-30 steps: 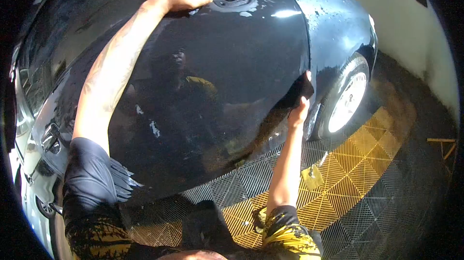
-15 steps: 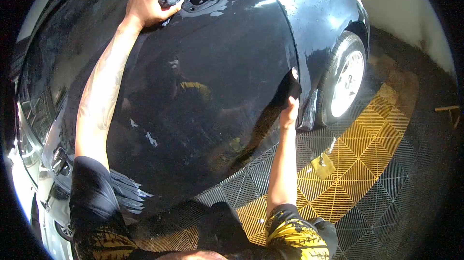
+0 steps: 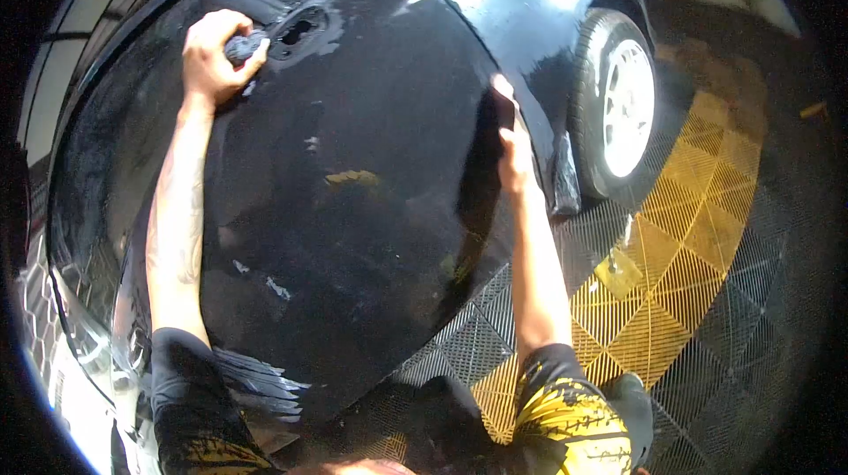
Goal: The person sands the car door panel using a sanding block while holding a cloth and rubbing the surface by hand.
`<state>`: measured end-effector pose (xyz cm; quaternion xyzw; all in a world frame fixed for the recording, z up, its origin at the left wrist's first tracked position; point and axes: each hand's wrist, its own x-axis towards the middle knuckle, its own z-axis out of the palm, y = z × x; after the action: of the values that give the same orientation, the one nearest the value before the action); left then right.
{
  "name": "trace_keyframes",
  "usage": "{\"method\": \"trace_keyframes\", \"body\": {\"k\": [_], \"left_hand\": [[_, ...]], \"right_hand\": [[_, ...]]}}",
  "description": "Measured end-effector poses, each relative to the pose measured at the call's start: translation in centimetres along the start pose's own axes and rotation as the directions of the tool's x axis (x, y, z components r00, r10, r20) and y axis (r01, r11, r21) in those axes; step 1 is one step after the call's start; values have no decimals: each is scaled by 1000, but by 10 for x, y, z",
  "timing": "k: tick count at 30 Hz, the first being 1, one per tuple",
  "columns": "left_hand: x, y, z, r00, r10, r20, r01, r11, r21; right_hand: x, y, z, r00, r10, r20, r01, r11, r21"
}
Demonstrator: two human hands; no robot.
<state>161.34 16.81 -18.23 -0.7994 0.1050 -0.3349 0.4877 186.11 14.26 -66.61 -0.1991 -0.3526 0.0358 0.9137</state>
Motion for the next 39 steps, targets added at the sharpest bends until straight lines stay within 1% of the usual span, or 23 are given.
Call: {"method": "trace_keyframes", "body": {"k": [1, 3, 6, 8, 9, 11, 13, 14, 16, 17, 18, 21, 23, 24, 26, 27, 29, 30, 31, 33, 36, 38, 39], "left_hand": [[-1, -2, 1, 1000, 0, 4, 0, 1000, -21], [2, -1, 3, 1000, 8, 7, -7, 999, -49], [2, 3, 2, 1000, 13, -3, -13, 1000, -19], [1, 1, 1, 999, -42, 24, 43, 999, -30], [1, 1, 0, 999, -36, 33, 36, 999, -12], [0, -2, 3, 999, -29, 23, 30, 999, -28], [-1, -4, 4, 1000, -9, 12, 9, 999, -37], [0, -2, 3, 1000, 0, 17, 0, 1000, -11], [1, -1, 3, 1000, -12, 22, 12, 1000, -11], [0, -1, 2, 1000, -14, 20, 14, 1000, -7], [0, -2, 2, 1000, -5, 4, 5, 1000, -13], [2, 0, 5, 1000, 3, 2, -3, 1000, -24], [-1, -2, 5, 1000, 12, 1, -11, 1000, -12], [0, -4, 5, 1000, 3, 22, -3, 1000, -24], [1, -2, 5, 999, 41, -13, -41, 999, -27], [2, 0, 4, 999, 44, -9, -44, 999, 5], [4, 1, 4, 999, 34, -11, -35, 999, -7], [3, 1, 4, 999, 43, -25, -44, 999, -4], [3, 0, 5, 999, 34, -23, -34, 999, -30], [2, 0, 7, 1000, 8, 4, -8, 1000, -17], [1, -2, 5, 1000, -16, 19, 16, 1000, -2], [2, -1, 5, 1000, 2, 3, -2, 1000, 18], [2, -4, 6, 1000, -2, 19, 2, 1000, -8]], "right_hand": [[7, 10, -5, 991, -131, 26, 133, 975, -180], [-7, -6, -6, 994, -112, -7, 109, 979, -172], [-28, -32, 5, 987, 154, -49, -140, 966, 215], [-12, -38, 15, 997, 73, -11, -72, 993, 91], [-6, -45, 19, 1000, 1, 1, -1, 1000, -27], [8, -68, 36, 989, -143, 27, 145, 955, -259], [4, -54, 18, 983, -178, 44, 182, 917, -354], [-7, -43, 4, 999, 2, 51, 7, 985, -172], [-21, -27, -6, 979, 179, 92, -182, 983, 17], [-21, -39, 12, 999, 49, 21, -50, 998, 49], [-18, -51, 19, 1000, 23, 22, -23, 999, 25], [6, -82, 30, 992, -63, 106, 82, 977, -196], [6, -73, 24, 990, 38, 138, -6, 975, -224], [2, -66, 17, 988, 77, 132, -53, 983, -173], [-25, -47, 18, 984, 162, 67, -165, 985, 40], [-35, -44, 29, 989, 146, 35, -148, 986, 81], [-34, -42, 44, 999, -48, 10, 49, 977, -206], [-33, -39, 50, 989, -146, 8, 139, 928, -347], [-21, -43, 43, 965, -244, 98, 257, 804, -537], [-19, -45, 48, 974, -228, 14, 209, 869, -448], [-51, -58, 88, 959, -274, -75, 215, 873, -437], [-76, -58, 108, 973, -183, -143, 109, 903, -416], [-71, -53, 106, 961, -250, -116, 145, 817, -558]]}}
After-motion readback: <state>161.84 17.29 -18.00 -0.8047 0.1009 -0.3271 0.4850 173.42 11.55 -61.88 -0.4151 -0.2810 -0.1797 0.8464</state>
